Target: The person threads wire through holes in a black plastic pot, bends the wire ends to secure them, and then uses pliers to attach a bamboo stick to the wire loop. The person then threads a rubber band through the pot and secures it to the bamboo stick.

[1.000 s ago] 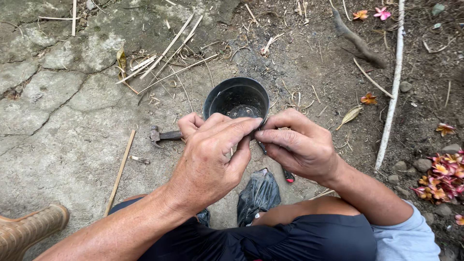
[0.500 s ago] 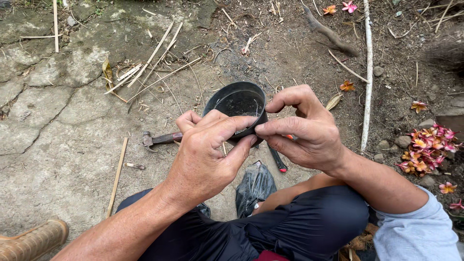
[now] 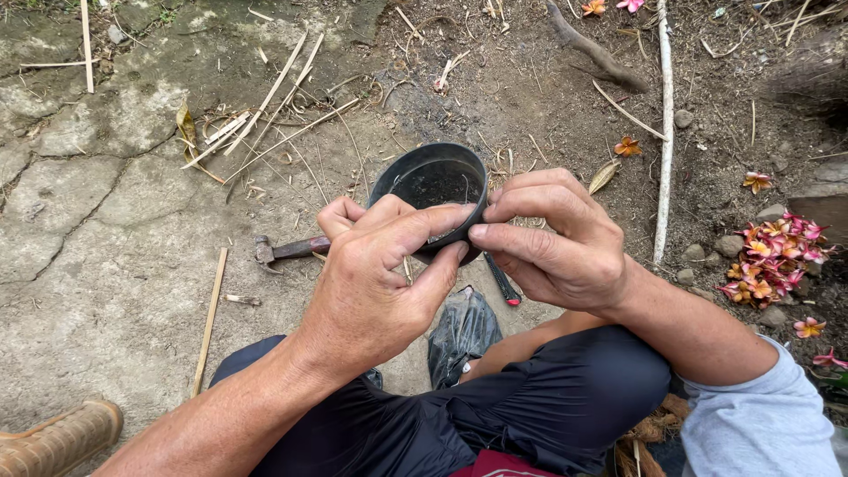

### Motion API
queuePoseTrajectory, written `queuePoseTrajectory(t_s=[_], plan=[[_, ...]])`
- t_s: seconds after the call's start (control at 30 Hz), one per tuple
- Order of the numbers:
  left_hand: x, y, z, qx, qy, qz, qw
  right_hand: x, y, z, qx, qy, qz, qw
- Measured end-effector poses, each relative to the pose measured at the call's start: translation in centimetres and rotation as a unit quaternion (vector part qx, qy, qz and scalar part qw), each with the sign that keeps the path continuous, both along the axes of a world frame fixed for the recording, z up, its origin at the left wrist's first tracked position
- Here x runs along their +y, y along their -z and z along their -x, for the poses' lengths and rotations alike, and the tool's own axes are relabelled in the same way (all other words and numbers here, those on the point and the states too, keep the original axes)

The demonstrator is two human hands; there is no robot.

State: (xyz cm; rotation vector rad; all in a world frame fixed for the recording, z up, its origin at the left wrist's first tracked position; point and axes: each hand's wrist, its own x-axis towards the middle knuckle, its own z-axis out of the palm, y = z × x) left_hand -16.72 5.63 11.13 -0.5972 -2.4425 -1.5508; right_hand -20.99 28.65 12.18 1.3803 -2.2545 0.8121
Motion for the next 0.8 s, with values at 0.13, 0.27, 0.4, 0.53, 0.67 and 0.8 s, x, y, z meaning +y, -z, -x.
queuePoseTrajectory(t_s=[0.13,0.27,0.4,0.53,0.67,0.8], plan=[[0.18,0.00,0.02,0.021,0.003,-0.006,1.000,-0.04,0.11,-0.07,0.000,0.004,0.013,1.000],[0.25,-0.07,-0.07,0.030,-0.001,-0.009,1.000,-0.16,0.00,-0.18,-0.003,0.011,0.034,0.999],[0.46,-0.10,-0.35,0.030,-0.002,-0.010,1.000,-0.12,-0.24,-0.08,0.007,-0.007,0.049,0.999],[0.56,-0.03,-0.41,0.036,-0.001,-0.009,0.999,-0.10,-0.41,-0.07,0.008,-0.007,0.028,1.000],[0.47,0.01,-0.47,0.027,0.002,-0.011,1.000,-0.01,-0.57,-0.19,0.008,-0.004,0.015,1.000],[0.62,0.08,-0.57,0.024,-0.008,0.000,1.000,0.05,-0.57,-0.35,-0.007,0.000,0.018,1.000]])
